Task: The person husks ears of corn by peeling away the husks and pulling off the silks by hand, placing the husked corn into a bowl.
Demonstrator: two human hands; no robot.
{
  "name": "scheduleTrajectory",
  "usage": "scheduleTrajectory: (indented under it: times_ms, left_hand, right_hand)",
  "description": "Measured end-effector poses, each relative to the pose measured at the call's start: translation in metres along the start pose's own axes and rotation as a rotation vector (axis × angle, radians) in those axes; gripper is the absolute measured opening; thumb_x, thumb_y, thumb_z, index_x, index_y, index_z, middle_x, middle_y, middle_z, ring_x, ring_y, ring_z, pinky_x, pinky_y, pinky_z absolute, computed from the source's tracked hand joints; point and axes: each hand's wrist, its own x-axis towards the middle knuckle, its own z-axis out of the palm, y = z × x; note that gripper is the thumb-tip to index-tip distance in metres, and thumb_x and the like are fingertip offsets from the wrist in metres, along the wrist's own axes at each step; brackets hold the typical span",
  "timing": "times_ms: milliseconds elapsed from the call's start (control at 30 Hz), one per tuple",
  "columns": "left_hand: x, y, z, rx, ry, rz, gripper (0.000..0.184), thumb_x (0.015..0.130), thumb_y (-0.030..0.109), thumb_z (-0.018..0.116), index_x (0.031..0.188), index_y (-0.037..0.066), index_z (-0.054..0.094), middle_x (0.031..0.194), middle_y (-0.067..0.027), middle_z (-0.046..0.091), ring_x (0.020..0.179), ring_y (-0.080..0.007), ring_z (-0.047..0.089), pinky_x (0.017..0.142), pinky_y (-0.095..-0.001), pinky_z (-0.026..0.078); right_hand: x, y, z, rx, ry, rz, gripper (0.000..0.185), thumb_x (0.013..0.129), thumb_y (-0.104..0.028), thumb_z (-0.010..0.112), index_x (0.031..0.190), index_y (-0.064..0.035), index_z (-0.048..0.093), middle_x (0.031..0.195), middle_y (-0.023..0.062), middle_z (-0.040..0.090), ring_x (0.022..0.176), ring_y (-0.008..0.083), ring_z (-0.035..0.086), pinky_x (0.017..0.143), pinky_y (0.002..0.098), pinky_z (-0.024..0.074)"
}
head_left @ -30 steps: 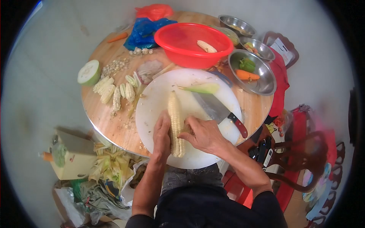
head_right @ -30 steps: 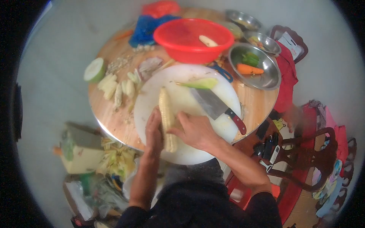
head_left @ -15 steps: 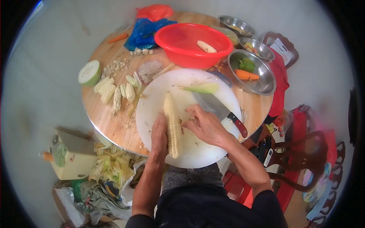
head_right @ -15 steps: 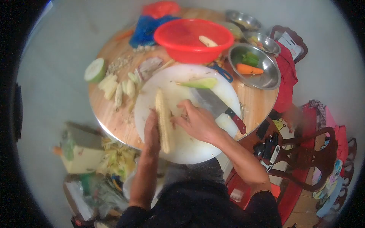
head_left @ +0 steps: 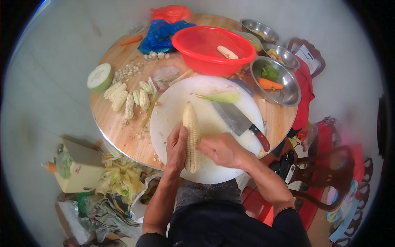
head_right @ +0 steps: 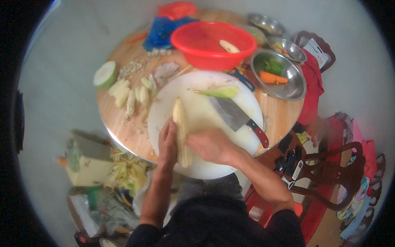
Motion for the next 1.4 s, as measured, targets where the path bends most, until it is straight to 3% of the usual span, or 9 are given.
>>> scheduleTrajectory:
  times_ms: [67,133,333,567,667,733,833,1033,1400]
  left_hand:
    - [-0.001,-0.001,0.000,0.008,-0.047,-0.015,0.047,0.106,0.038,0.052,0.133,-0.001,0.057,0.112,-0.0051,0.064,0.100,-0.0110,0.057,0.087,-0.0273,0.047]
    - [-0.003,0.004,0.007,0.056,-0.062,0.033,0.047,0.106,0.037,0.053,0.133,-0.001,0.057,0.114,-0.0052,0.064,0.102,-0.0111,0.056,0.088,-0.0273,0.046]
    - [-0.003,-0.005,0.011,0.087,-0.033,0.118,0.045,0.105,0.033,0.055,0.135,-0.002,0.056,0.119,-0.0061,0.063,0.106,-0.0125,0.055,0.093,-0.0281,0.044]
    - [-0.004,-0.003,0.007,0.023,-0.058,0.133,0.045,0.104,0.029,0.056,0.136,-0.002,0.054,0.121,-0.0073,0.063,0.110,-0.0145,0.056,0.096,-0.0289,0.044]
    - [-0.004,0.001,0.009,0.065,-0.085,0.101,0.045,0.103,0.026,0.058,0.137,-0.002,0.053,0.122,-0.0077,0.062,0.112,-0.0153,0.056,0.098,-0.0298,0.043]
    - [-0.004,-0.001,0.012,0.081,-0.105,0.145,0.045,0.103,0.025,0.059,0.138,-0.002,0.052,0.123,-0.0079,0.061,0.113,-0.0157,0.056,0.098,-0.0303,0.043]
    - [-0.004,-0.003,0.014,0.109,-0.113,0.185,0.045,0.102,0.024,0.061,0.137,-0.002,0.052,0.124,-0.0082,0.060,0.114,-0.0162,0.056,0.099,-0.0311,0.044]
    - [-0.005,-0.004,0.010,0.140,-0.109,0.135,0.047,0.101,0.026,0.063,0.137,-0.002,0.052,0.123,-0.0097,0.061,0.113,-0.0169,0.057,0.098,-0.0316,0.045]
    - [-0.003,0.001,0.012,0.162,-0.100,0.134,0.047,0.100,0.025,0.065,0.137,-0.001,0.052,0.125,-0.0109,0.061,0.114,-0.0178,0.057,0.096,-0.0325,0.047]
  right_hand:
    - [0.004,-0.001,-0.006,-0.039,0.090,0.042,0.025,0.100,-0.023,0.059,0.085,-0.0028,0.055,0.073,0.0196,0.060,0.069,0.0430,0.059,0.058,0.0470,0.0455]
    - [0.019,-0.009,-0.015,0.044,0.199,0.335,0.019,0.097,-0.020,0.058,0.088,-0.0032,0.057,0.074,0.0205,0.063,0.070,0.0423,0.064,0.060,0.0511,0.0486]
    - [0.029,0.000,0.005,-0.141,0.448,0.150,0.021,0.099,-0.018,0.056,0.086,-0.0025,0.055,0.069,0.0215,0.063,0.066,0.0437,0.064,0.057,0.0516,0.0479]
    - [0.023,0.031,0.006,-0.109,0.432,0.363,0.021,0.100,-0.020,0.054,0.089,-0.0023,0.055,0.070,0.0222,0.063,0.069,0.0449,0.064,0.060,0.0542,0.0478]
    - [0.029,0.008,-0.010,-0.011,0.460,0.301,0.023,0.101,-0.023,0.054,0.090,-0.0027,0.055,0.073,0.0227,0.064,0.069,0.0447,0.064,0.061,0.0551,0.0477]
    - [0.034,0.004,-0.016,-0.130,0.352,0.270,0.023,0.101,-0.024,0.054,0.091,-0.0028,0.055,0.077,0.0228,0.065,0.070,0.0441,0.064,0.060,0.0534,0.0480]
    - [0.038,0.010,-0.018,-0.263,0.414,0.089,0.020,0.099,-0.022,0.055,0.090,-0.0038,0.055,0.076,0.0201,0.065,0.068,0.0411,0.065,0.057,0.0503,0.0490]
    - [0.025,0.023,-0.016,-0.467,0.374,-0.026,0.014,0.094,-0.015,0.057,0.083,-0.0059,0.055,0.073,0.0151,0.062,0.063,0.0362,0.064,0.055,0.0467,0.0500]
    - [0.016,0.004,-0.010,-0.139,0.431,0.103,0.015,0.094,-0.015,0.059,0.086,-0.0039,0.054,0.072,0.0167,0.062,0.067,0.0377,0.065,0.056,0.0466,0.0493]
